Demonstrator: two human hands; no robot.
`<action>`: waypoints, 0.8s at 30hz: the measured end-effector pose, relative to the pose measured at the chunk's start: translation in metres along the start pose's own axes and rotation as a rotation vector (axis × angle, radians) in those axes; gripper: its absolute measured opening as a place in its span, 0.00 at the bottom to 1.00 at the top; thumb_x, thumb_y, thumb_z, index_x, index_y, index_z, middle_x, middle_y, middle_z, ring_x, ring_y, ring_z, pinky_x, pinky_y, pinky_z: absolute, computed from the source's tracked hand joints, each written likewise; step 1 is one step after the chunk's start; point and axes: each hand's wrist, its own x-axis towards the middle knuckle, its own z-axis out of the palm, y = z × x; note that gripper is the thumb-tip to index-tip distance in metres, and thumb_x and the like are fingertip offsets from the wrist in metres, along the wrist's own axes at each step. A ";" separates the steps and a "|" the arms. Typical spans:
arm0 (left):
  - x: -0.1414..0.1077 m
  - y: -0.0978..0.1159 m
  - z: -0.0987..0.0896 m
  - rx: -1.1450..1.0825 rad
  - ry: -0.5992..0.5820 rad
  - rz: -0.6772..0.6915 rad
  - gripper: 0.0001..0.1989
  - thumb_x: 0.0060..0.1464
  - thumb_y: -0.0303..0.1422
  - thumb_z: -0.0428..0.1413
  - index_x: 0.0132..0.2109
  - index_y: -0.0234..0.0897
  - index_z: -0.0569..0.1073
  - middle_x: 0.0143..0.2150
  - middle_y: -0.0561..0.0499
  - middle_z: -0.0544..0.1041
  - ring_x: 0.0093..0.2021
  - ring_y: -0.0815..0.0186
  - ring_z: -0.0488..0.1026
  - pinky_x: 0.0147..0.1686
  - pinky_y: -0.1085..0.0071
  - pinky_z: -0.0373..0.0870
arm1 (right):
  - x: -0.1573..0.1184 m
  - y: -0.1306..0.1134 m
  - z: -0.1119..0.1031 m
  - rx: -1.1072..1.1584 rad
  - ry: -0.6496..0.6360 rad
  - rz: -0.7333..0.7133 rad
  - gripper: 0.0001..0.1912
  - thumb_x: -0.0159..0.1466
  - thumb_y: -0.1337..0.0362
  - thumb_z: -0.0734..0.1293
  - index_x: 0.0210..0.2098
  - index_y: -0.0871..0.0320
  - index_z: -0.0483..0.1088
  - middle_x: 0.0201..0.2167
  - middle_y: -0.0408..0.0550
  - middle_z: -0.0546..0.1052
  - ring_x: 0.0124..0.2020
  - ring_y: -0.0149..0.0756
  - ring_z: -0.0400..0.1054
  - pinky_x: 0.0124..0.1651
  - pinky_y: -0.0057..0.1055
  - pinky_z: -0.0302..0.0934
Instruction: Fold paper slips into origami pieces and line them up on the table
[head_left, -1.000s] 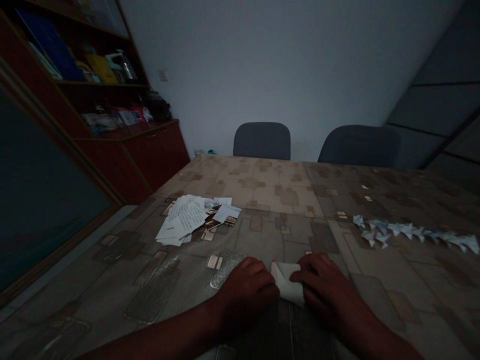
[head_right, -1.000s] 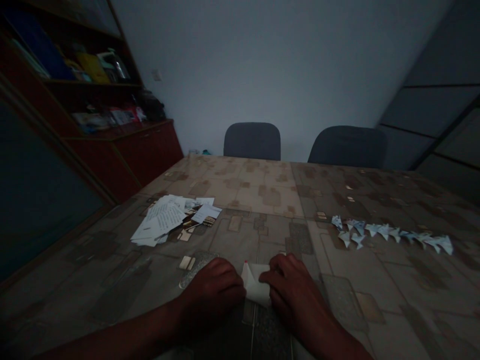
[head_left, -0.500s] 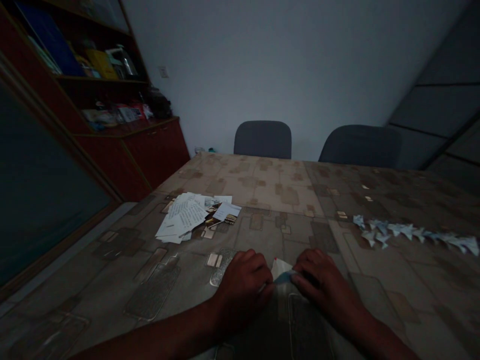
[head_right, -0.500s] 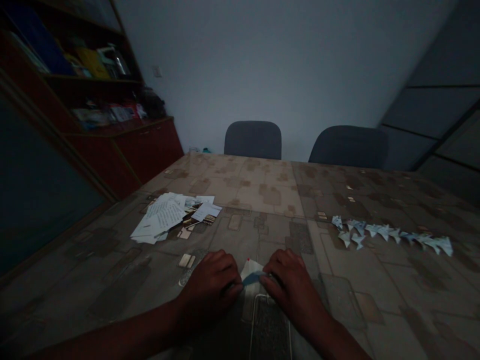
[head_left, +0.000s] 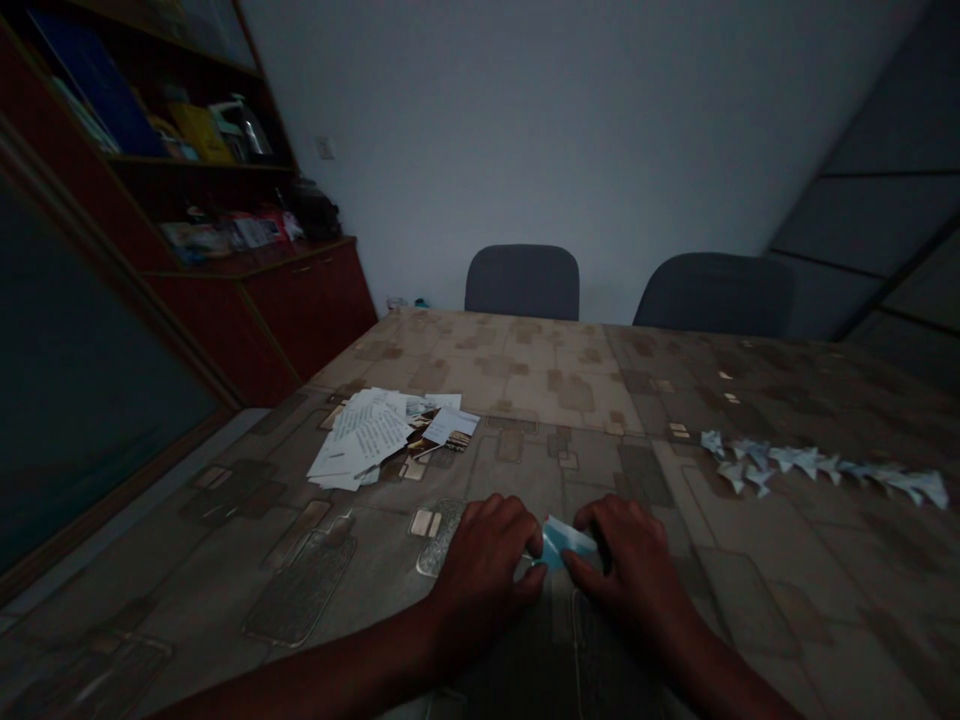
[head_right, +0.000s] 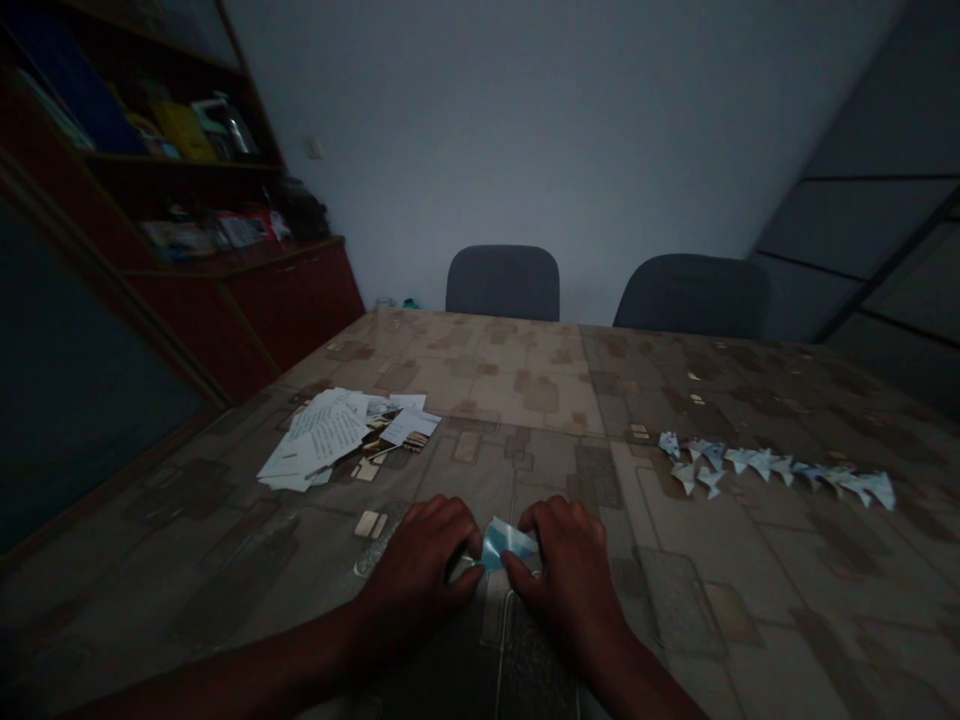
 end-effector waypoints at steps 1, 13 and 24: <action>0.000 0.000 -0.001 0.002 -0.005 0.000 0.06 0.50 0.24 0.58 0.35 0.37 0.68 0.36 0.54 0.70 0.40 0.63 0.64 0.40 0.67 0.54 | 0.000 0.001 0.000 0.007 -0.001 0.016 0.07 0.53 0.65 0.69 0.32 0.56 0.68 0.31 0.46 0.72 0.35 0.45 0.64 0.39 0.39 0.52; -0.001 -0.001 -0.005 -0.004 -0.092 0.024 0.13 0.55 0.30 0.58 0.48 0.41 0.72 0.43 0.50 0.72 0.45 0.59 0.65 0.45 0.64 0.57 | 0.001 0.029 -0.013 0.179 -0.050 0.039 0.07 0.58 0.68 0.61 0.34 0.54 0.69 0.35 0.47 0.73 0.41 0.45 0.65 0.44 0.41 0.56; 0.000 -0.002 0.000 0.045 -0.030 0.086 0.07 0.53 0.30 0.61 0.40 0.38 0.72 0.40 0.51 0.72 0.43 0.61 0.65 0.43 0.65 0.57 | -0.003 0.003 -0.019 0.268 -0.065 -0.170 0.04 0.61 0.68 0.66 0.30 0.55 0.69 0.33 0.46 0.73 0.39 0.42 0.66 0.42 0.38 0.59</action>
